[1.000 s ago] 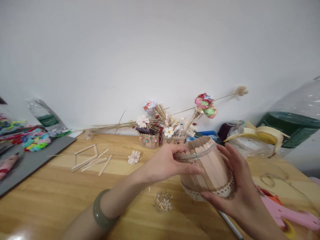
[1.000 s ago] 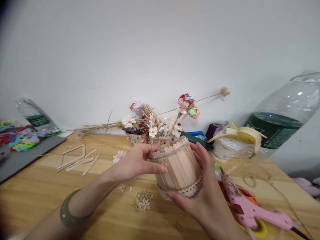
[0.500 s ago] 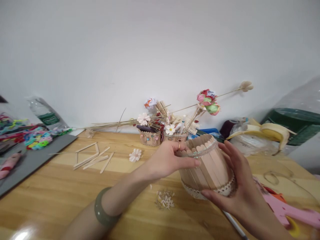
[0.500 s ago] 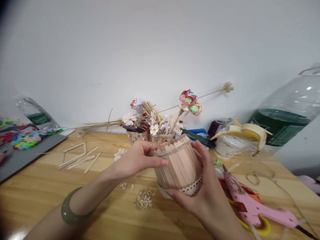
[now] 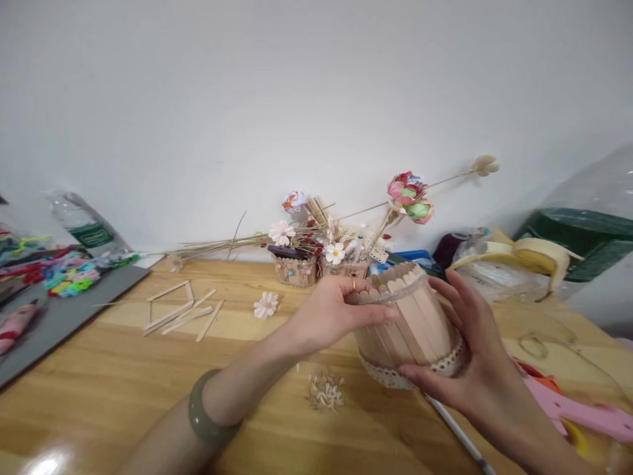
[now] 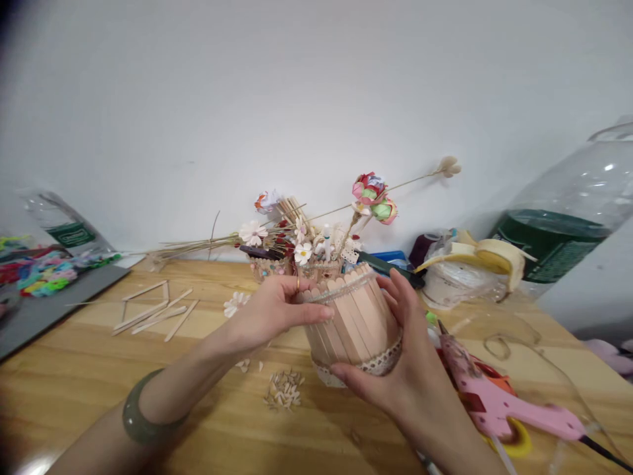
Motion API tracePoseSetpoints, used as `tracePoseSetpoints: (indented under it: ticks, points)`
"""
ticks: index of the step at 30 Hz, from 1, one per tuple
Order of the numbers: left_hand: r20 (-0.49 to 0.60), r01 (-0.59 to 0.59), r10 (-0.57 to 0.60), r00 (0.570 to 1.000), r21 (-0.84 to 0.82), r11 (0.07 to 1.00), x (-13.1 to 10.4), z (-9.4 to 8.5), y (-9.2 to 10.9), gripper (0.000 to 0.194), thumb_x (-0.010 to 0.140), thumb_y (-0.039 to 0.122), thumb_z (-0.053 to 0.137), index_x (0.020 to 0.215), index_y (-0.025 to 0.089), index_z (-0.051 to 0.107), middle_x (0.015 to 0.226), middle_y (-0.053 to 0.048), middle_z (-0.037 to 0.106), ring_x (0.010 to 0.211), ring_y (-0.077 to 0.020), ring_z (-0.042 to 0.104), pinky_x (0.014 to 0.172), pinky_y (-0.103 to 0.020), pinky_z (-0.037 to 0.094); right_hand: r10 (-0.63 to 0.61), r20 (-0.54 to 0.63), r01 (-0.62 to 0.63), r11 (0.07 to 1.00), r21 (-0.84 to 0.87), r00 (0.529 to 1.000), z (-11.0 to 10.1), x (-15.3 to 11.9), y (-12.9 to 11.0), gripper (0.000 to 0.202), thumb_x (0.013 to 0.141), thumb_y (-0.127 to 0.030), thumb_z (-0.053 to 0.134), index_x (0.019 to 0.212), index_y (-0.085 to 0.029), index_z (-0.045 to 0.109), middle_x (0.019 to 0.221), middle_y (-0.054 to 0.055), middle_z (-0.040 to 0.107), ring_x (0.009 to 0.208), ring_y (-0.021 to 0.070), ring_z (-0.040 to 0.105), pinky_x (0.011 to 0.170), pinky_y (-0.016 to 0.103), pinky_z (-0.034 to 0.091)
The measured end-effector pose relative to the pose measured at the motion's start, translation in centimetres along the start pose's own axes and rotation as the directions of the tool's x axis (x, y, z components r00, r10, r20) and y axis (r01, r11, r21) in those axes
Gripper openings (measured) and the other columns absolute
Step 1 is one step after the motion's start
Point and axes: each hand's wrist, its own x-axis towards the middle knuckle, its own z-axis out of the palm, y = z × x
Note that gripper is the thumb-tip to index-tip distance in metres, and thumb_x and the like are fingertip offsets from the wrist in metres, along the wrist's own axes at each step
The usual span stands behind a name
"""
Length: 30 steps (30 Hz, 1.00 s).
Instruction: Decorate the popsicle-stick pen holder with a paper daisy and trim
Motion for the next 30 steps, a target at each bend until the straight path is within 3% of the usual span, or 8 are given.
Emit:
tracePoseSetpoints:
  ticks: [5, 11, 18, 23, 30]
  points:
    - [0.028, -0.052, 0.055, 0.998, -0.069, 0.996, 0.3, -0.7, -0.3, 0.023, 0.072, 0.037, 0.066, 0.066, 0.015, 0.070, 0.069, -0.001, 0.067, 0.076, -0.0143, 0.059, 0.079, -0.026, 0.043, 0.061, 0.056, -0.067, 0.992, 0.109, 0.997, -0.1, 0.3, 0.0, 0.094, 0.068, -0.054, 0.068, 0.141, -0.030, 0.016, 0.136, 0.013, 0.039, 0.117, 0.0295, 0.050, 0.092, 0.047, 0.046]
    - [0.035, 0.060, -0.058, 0.998, -0.053, 0.997, 0.4, -0.6, -0.5, 0.020, 0.060, 0.024, 0.077, 0.076, 0.015, 0.071, 0.075, -0.002, 0.069, 0.070, -0.0133, 0.060, 0.074, -0.028, 0.047, 0.076, 0.146, -0.091, 0.991, 0.098, 0.986, -0.4, 0.5, -0.4, 0.094, 0.069, -0.057, 0.066, 0.141, -0.030, 0.012, 0.137, 0.015, 0.036, 0.116, 0.0301, 0.050, 0.092, 0.051, 0.045]
    - [0.016, -0.035, 0.036, 0.999, -0.076, 0.997, 0.2, -0.2, -0.1, 0.010, 0.059, 0.016, 0.077, 0.065, 0.016, 0.069, 0.062, 0.004, 0.065, 0.059, -0.0080, 0.057, 0.064, -0.022, 0.048, -0.016, 0.124, 0.007, 0.997, 0.072, 0.992, -0.5, 1.0, -0.7, 0.092, 0.070, -0.053, 0.067, 0.141, -0.033, 0.011, 0.138, 0.011, 0.031, 0.121, 0.0282, 0.044, 0.096, 0.051, 0.042]
    - [0.008, -0.120, 0.120, 0.993, 0.014, 0.993, 0.4, -0.4, -0.7, 0.015, 0.062, 0.019, 0.076, 0.076, 0.018, 0.071, 0.066, 0.005, 0.066, 0.061, -0.0080, 0.058, 0.062, -0.020, 0.047, -0.042, 0.127, 0.027, 0.993, 0.111, 0.991, -0.5, 1.0, -0.5, 0.093, 0.069, -0.051, 0.069, 0.141, -0.035, 0.013, 0.139, 0.009, 0.029, 0.122, 0.0289, 0.042, 0.098, 0.052, 0.039]
    - [0.132, -0.134, 0.118, 0.984, 0.117, 0.984, 0.9, -2.0, -0.8, 0.018, 0.065, 0.022, 0.076, 0.082, 0.019, 0.071, 0.081, 0.003, 0.071, 0.073, -0.0103, 0.062, 0.069, -0.021, 0.048, -0.007, 0.144, -0.015, 0.988, 0.156, 0.990, -0.4, 1.1, -0.5, 0.093, 0.068, -0.051, 0.070, 0.140, -0.033, 0.014, 0.138, 0.009, 0.031, 0.120, 0.0283, 0.045, 0.096, 0.050, 0.042]
